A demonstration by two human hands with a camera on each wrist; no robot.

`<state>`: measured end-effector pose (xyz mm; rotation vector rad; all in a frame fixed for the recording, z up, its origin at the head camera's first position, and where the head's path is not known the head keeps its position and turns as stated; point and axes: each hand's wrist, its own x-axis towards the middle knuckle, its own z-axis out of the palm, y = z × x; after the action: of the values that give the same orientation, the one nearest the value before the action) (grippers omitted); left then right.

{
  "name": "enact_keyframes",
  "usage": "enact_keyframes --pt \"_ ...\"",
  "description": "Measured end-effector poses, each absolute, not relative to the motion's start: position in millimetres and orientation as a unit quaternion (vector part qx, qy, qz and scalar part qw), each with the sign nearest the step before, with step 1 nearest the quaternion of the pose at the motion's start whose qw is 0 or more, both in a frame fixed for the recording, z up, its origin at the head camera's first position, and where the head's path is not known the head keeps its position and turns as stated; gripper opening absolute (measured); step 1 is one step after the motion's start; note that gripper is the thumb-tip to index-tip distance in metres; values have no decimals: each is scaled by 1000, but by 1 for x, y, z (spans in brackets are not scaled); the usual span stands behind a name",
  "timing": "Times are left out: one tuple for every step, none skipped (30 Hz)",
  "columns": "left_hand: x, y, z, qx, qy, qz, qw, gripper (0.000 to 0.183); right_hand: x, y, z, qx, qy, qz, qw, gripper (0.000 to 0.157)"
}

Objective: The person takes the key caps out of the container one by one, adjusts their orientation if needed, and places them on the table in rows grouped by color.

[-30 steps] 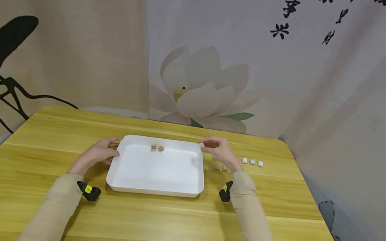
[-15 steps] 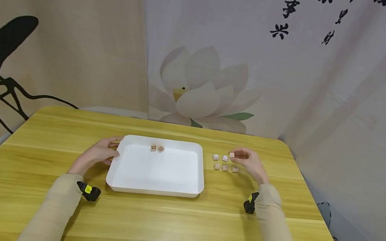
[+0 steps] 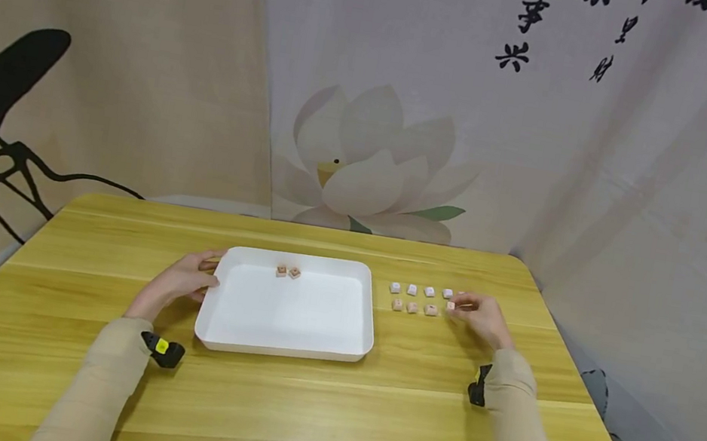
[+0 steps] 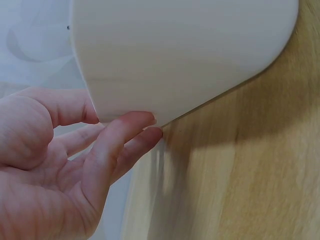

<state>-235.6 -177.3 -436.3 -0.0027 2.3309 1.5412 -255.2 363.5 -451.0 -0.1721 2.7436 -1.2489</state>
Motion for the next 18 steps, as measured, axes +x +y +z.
enact_keyframes --pt "-236 -177 -436 -2 822 543 173 73 -256 363 -452 -55 911 -405 62 34" --pt "-236 -177 -436 -2 822 542 173 73 -256 363 -453 -52 913 -400 63 33" --pt "-236 -177 -436 -2 822 542 173 74 -257 363 -453 -51 916 -394 64 32" --pt "-235 -177 -436 -2 822 542 172 73 -257 362 -454 -51 918 -387 66 31" --pt "-235 -177 -436 -2 822 543 171 73 -257 361 -454 -50 921 -380 67 30" --pt "-235 -177 -436 -1 822 543 171 73 -257 361 -453 -47 924 -373 68 29" --pt "-235 -177 -436 0 822 544 170 73 -257 360 -453 -44 926 -369 68 29" --pt "-235 -177 -436 0 822 544 169 72 -258 359 -453 -43 927 -365 68 29" --pt "-235 -177 -436 0 822 544 168 72 -258 359 -453 -44 929 -362 69 29" --pt "-235 -177 -436 -1 822 545 168 72 -258 359 -452 -43 930 -358 68 30" --pt "-235 -177 -436 -1 821 545 168 72 -259 358 -452 -44 931 -355 68 30" --pt "-234 -177 -436 -1 821 546 168 72 -259 358 -452 -42 932 -353 69 30" --pt "-234 -177 -436 -1 821 546 168 72 -259 358 -451 -39 932 -353 70 30" --pt "-234 -177 -436 -1 821 546 168 72 -259 357 -451 -41 932 -352 71 31" --pt "-234 -177 -436 -1 821 546 168 72 -258 357 -451 -43 932 -352 72 31" --pt "-234 -177 -436 -1 821 546 168 72 -258 358 -450 -46 932 -351 74 32" --pt "-234 -177 -436 -1 821 545 169 72 -258 358 -450 -46 932 -353 75 33" --pt "-235 -177 -436 -1 821 545 169 72 -258 358 -449 -45 931 -354 76 33"
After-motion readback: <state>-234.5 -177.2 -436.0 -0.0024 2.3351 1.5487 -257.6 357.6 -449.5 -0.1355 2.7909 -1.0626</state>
